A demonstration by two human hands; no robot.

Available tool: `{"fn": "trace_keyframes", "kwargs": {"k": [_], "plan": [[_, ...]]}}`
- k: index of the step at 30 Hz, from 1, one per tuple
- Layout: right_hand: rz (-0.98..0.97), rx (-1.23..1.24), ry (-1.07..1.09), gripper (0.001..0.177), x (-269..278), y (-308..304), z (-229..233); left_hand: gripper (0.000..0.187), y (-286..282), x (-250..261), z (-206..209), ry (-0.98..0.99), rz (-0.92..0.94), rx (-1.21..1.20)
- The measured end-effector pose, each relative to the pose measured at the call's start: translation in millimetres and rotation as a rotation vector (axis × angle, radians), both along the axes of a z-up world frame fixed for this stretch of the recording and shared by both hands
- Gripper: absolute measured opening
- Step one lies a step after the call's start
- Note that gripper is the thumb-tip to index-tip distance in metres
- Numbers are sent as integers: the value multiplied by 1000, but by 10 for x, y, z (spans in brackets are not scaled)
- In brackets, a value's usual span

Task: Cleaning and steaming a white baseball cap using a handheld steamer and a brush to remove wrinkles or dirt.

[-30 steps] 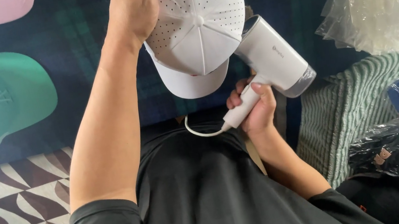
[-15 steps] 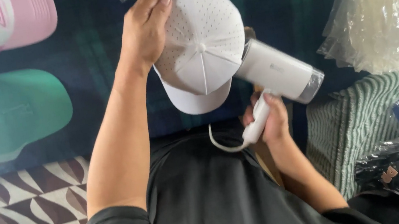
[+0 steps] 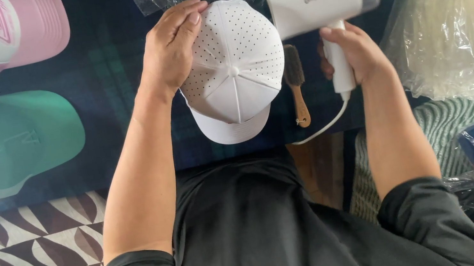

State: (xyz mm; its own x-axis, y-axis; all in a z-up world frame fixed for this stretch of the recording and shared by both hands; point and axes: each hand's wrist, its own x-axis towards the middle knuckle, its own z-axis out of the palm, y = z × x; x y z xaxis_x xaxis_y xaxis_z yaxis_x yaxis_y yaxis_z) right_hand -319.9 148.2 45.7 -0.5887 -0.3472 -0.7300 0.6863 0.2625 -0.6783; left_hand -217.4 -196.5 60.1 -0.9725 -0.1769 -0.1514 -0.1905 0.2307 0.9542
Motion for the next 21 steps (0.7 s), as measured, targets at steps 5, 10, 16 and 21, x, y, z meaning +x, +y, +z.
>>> {"fn": "trace_keyframes", "kwargs": {"k": [5, 10, 16, 21], "plan": [[61, 20, -59, 40, 192, 225, 52, 35, -6, 0, 24, -23, 23, 8], [12, 71, 164, 21, 955, 361, 439, 33, 10, -14, 74, -49, 73, 79], [375, 290, 739, 16, 974, 21, 1167, 44, 3, 18, 96, -136, 76, 301], [849, 364, 1324, 37, 370, -750, 1572, 67, -80, 44, 141, -232, 47, 266]]}}
